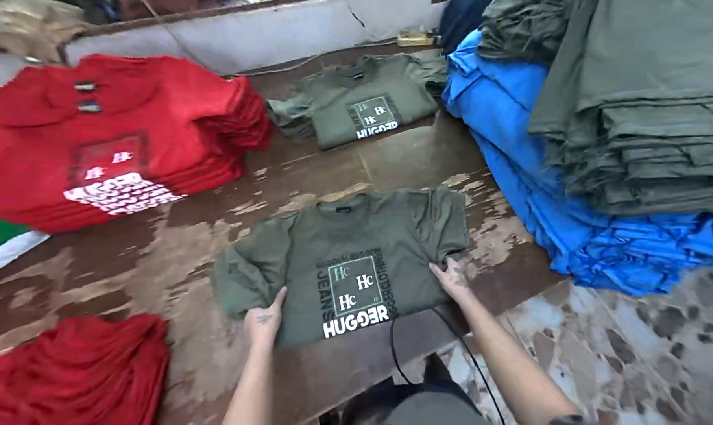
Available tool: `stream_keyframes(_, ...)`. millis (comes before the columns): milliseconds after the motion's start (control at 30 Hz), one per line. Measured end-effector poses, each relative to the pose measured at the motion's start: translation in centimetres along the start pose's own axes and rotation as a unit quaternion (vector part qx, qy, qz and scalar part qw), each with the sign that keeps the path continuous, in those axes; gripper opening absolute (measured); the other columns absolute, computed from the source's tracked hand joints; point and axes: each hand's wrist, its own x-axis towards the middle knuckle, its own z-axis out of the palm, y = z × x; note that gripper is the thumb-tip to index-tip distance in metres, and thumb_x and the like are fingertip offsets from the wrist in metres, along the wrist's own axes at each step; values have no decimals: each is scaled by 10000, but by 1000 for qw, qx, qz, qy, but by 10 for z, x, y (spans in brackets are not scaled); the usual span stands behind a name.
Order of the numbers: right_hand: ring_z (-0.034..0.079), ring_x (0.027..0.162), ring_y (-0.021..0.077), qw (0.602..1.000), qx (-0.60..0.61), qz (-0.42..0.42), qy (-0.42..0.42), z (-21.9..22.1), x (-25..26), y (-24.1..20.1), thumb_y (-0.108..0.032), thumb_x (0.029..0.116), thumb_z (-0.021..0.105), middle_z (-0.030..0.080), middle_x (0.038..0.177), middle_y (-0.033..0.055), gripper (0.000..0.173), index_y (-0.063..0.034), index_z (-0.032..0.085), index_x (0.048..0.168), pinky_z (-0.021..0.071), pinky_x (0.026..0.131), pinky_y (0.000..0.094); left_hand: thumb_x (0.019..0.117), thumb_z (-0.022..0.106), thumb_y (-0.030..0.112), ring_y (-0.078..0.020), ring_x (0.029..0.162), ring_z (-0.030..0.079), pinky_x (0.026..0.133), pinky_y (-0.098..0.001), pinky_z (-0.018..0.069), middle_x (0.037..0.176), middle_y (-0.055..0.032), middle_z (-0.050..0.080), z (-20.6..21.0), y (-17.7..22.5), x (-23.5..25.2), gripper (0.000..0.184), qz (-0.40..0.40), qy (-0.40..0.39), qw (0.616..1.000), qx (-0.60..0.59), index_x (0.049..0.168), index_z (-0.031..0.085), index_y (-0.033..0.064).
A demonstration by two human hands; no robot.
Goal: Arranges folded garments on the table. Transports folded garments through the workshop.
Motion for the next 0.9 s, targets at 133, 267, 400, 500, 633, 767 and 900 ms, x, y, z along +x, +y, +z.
stream_keyframes(133,493,1366,383,998,52,32,-20,16,-22,12,-231,1010,649,519,1434,304,559,76,472,1442,352,1169,498,977,681,408,-380,1327,539,1143,-523,376,1366,-307,575,-16,-28,0,679,28,-7,995,-91,1399,505,-95)
stream_keyframes(267,643,788,172,937,335,94,10,19,-42,58,-202,1089,469,637,1007,120,362,29,454,1368,559,714,343,993,661,369,-302,1283,571,1098,-476,442,1383,-258,572,-39,-68,-27,664,-45,-39,972,-229,1454,446,-58)
stream_keyframes(400,652,989,145,821,561,71,77,13,-5,25,-396,1091,416,638,1173,74,458,-106,431,1445,573,841,372,974,678,223,-245,1172,617,982,-449,531,1336,-199,600,-39,-57,-5,601,-121,-25,896,-427,1463,421,-12)
stream_keyframes(500,654,1024,205,817,544,77,173,21,24,-22,-162,992,600,653,1183,147,382,-23,540,1343,567,854,416,932,674,105,-304,1191,613,963,-502,538,1352,-221,591,-43,-40,41,577,-144,41,848,-509,1454,453,-4)
stream_keyframes(633,597,1135,297,748,572,132,310,24,14,-8,-163,1020,550,567,1321,213,453,14,456,1426,527,934,495,1008,552,58,-354,1296,541,1009,-558,503,1483,-240,473,-61,-59,58,592,-137,118,787,-591,1554,324,46)
stream_keyframes(767,607,903,196,831,399,104,372,16,-18,49,-73,1049,465,584,1128,174,342,40,490,1371,531,802,347,1054,476,98,-256,1019,578,822,-407,519,1314,-239,521,-79,-111,26,474,-78,212,844,-486,1501,362,-10)
stream_keyframes(900,570,1270,454,940,-28,-199,274,30,-68,-2,-46,991,541,608,1314,322,315,104,643,1248,434,1103,558,997,525,114,-397,1274,549,1097,-471,434,1352,-358,544,-79,-99,-33,477,261,130,932,-214,1375,471,-173)
